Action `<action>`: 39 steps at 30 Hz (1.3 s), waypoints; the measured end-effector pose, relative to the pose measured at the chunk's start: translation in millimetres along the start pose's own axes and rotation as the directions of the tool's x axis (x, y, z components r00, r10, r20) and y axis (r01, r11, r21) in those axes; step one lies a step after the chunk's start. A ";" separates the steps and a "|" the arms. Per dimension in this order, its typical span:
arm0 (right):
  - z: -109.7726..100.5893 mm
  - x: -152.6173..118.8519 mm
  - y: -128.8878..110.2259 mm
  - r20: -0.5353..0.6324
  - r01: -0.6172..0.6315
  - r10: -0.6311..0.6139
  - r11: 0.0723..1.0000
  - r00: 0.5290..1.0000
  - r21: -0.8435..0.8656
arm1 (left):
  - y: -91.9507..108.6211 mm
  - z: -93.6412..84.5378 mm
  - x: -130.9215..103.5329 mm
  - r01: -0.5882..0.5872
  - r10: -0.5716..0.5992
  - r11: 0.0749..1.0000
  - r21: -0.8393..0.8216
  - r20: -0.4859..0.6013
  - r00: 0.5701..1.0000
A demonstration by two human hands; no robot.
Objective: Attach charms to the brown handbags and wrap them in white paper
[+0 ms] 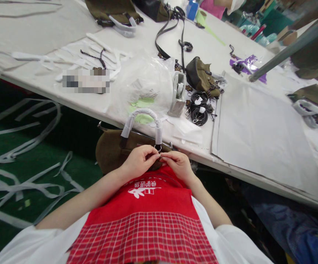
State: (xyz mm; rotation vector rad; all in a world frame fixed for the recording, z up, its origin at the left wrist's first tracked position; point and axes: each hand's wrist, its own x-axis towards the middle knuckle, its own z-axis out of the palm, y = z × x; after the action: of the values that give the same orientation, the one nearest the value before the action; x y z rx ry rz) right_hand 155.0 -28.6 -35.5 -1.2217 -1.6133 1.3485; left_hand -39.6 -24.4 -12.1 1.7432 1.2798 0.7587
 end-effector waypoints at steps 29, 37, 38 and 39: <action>4.4 3.0 4.2 -0.085 -0.065 0.070 0.996 0.994 0.057 | 1.5 7.4 -0.9 0.089 -0.089 0.991 -0.100 -0.001 0.996; 5.3 3.7 1.5 -0.063 -0.054 0.057 0.997 0.996 0.056 | 0.3 12.3 -1.2 0.202 -0.174 0.907 -0.370 0.108 0.979; 5.3 4.3 2.2 -0.059 -0.055 0.058 0.997 0.997 0.057 | -1.5 11.7 -0.6 0.216 -0.182 0.901 -0.376 0.125 0.975; 5.0 5.1 3.2 -0.057 -0.060 0.063 0.996 0.996 0.062 | -3.9 10.4 0.1 0.215 -0.183 0.909 -0.356 0.121 0.976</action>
State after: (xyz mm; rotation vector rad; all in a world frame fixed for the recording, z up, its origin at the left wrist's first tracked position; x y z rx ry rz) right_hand 149.5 -25.3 -40.0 -1.2723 -1.4943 1.3763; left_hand -32.7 -26.5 -20.5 1.3077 1.1510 0.7424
